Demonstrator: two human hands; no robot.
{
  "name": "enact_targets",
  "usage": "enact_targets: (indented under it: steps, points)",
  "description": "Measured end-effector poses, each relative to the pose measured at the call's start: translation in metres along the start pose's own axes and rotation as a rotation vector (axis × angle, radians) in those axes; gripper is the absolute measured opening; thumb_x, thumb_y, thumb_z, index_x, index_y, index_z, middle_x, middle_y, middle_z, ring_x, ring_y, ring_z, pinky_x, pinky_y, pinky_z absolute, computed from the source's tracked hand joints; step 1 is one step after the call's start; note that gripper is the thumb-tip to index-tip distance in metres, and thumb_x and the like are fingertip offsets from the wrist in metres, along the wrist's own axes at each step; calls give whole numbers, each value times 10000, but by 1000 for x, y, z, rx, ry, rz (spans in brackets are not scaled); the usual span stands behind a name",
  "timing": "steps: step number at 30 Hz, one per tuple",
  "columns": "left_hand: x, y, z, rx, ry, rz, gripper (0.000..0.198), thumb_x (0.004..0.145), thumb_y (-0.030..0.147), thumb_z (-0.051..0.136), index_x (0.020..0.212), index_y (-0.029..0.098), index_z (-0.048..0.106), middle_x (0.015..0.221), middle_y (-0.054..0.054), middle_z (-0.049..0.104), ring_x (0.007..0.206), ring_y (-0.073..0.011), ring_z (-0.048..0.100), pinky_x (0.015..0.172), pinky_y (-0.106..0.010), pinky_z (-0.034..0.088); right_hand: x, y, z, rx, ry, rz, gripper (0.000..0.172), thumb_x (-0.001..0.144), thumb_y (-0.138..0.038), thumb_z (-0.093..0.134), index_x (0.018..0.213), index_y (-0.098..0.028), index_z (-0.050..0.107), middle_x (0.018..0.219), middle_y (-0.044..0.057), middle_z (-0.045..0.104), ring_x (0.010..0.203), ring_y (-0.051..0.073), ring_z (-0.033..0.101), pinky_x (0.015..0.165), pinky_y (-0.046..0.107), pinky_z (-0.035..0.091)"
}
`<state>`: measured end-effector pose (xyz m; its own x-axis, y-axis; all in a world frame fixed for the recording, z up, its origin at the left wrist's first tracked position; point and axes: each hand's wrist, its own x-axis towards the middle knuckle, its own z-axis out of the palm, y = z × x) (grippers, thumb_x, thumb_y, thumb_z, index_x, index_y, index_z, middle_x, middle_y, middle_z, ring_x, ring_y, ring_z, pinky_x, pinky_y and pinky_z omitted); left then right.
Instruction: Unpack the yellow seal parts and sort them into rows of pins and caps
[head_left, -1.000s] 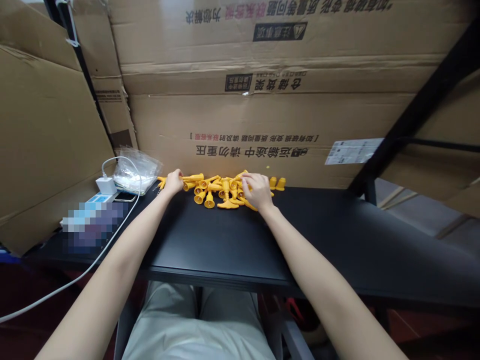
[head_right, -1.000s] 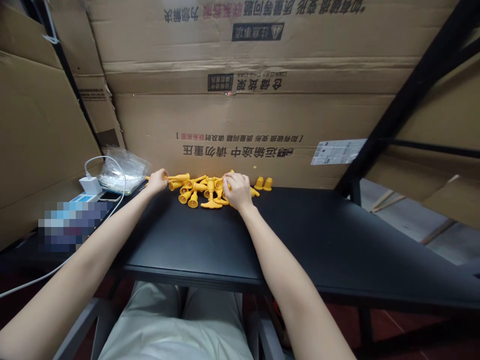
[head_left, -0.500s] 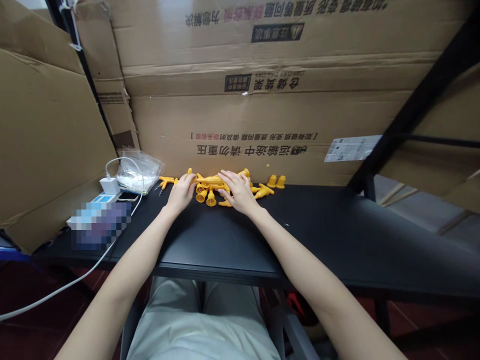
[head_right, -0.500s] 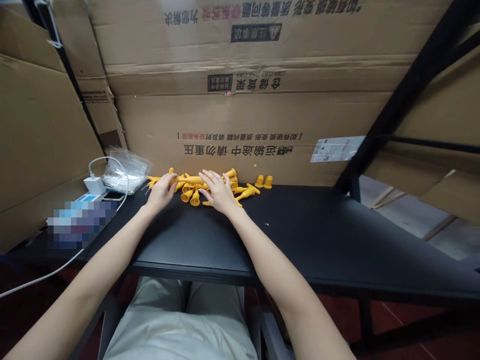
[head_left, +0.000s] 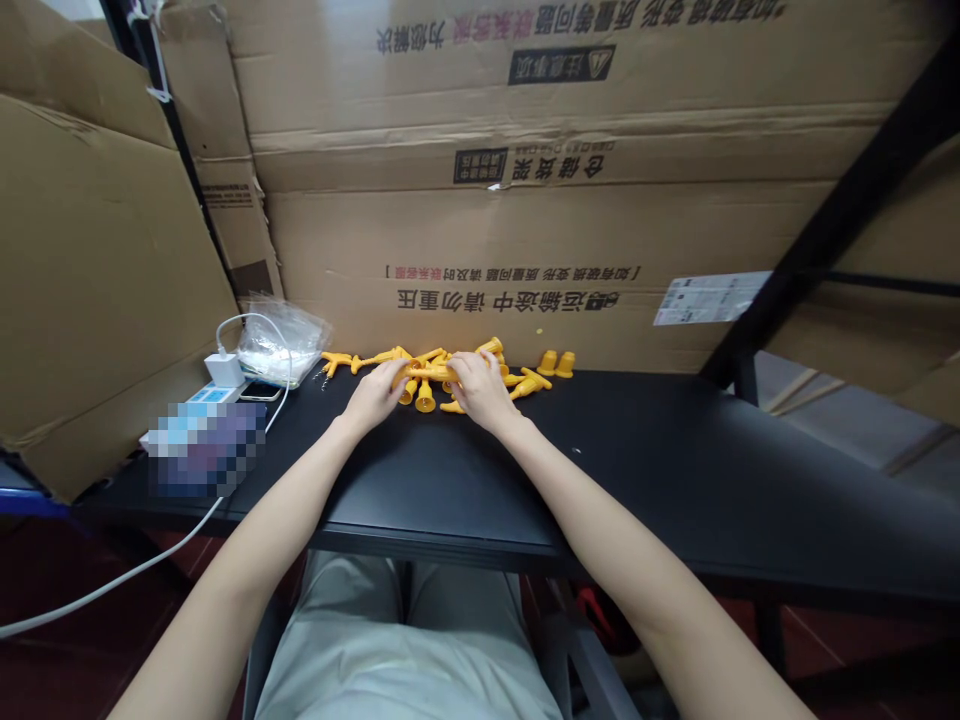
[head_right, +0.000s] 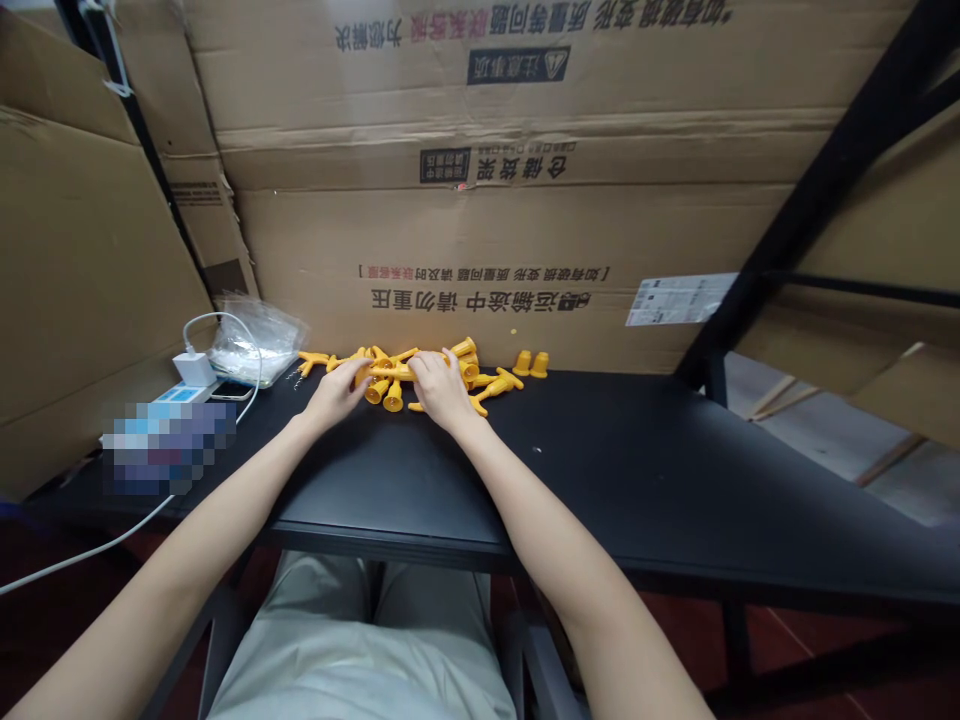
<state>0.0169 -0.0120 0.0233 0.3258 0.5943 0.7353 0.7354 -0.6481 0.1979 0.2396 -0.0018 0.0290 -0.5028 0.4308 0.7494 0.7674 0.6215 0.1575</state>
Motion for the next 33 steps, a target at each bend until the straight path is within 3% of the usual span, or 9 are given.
enact_targets:
  steps: [6, 10, 15, 18, 24, 27, 33]
  points:
    - [0, -2, -2, 29, -22, -23, 296, 908, 229, 473, 1191, 171, 541, 1204, -118, 643, 1106, -198, 614, 969, -357, 475, -2, -1, 0, 51, -39, -23, 295, 923, -207, 403, 1172, -169, 558, 1093, 141, 669, 1039, 265, 571, 950, 464, 327]
    - [3, 4, -9, 154, -134, -115, 321, 919, 269, 456, 1221, 196, 538, 1192, -109, 650, 1068, -213, 633, 887, -329, 503, -2, -3, -1, -13, -24, 2, 272, 923, -224, 433, 1137, -166, 590, 1081, 131, 682, 1036, 269, 570, 990, 489, 264]
    - [5, 17, -17, 355, -320, -254, 371, 948, 330, 384, 1280, 237, 520, 1020, -90, 712, 910, -228, 688, 784, -315, 508, 0, -6, -1, -70, 20, -18, 271, 925, -189, 416, 1120, -183, 605, 1091, 104, 683, 1059, 246, 559, 1017, 468, 230]
    - [7, 21, -18, 397, -360, -269, 395, 957, 319, 345, 1309, 225, 495, 1070, -108, 700, 928, -232, 686, 784, -317, 504, 0, -8, -1, -97, 41, -34, 285, 920, -158, 399, 1113, -193, 607, 1089, 98, 681, 1071, 236, 553, 1026, 461, 217]
    - [10, 31, -17, 417, -398, -292, 399, 960, 275, 307, 1307, 171, 475, 1032, -137, 703, 894, -231, 693, 798, -333, 502, 0, -9, 4, -111, 68, -40, 269, 927, -137, 366, 1039, -172, 608, 1059, 105, 678, 1070, 229, 554, 1025, 453, 240]
    - [10, 33, -13, 405, -403, -286, 382, 944, 227, 323, 1273, 129, 491, 982, -151, 708, 854, -236, 699, 785, -334, 505, 0, -7, 6, -51, 27, -38, 280, 925, -126, 349, 1045, -160, 600, 1046, 121, 667, 1019, 235, 571, 963, 426, 334]
    - [3, 19, -5, 395, -281, -214, 343, 918, 201, 357, 1204, 129, 532, 948, -136, 715, 794, -218, 705, 722, -281, 511, -1, -6, 4, 135, -92, -61, 334, 938, -283, 431, 1231, -159, 530, 1111, 157, 624, 1040, 277, 559, 868, 415, 437]
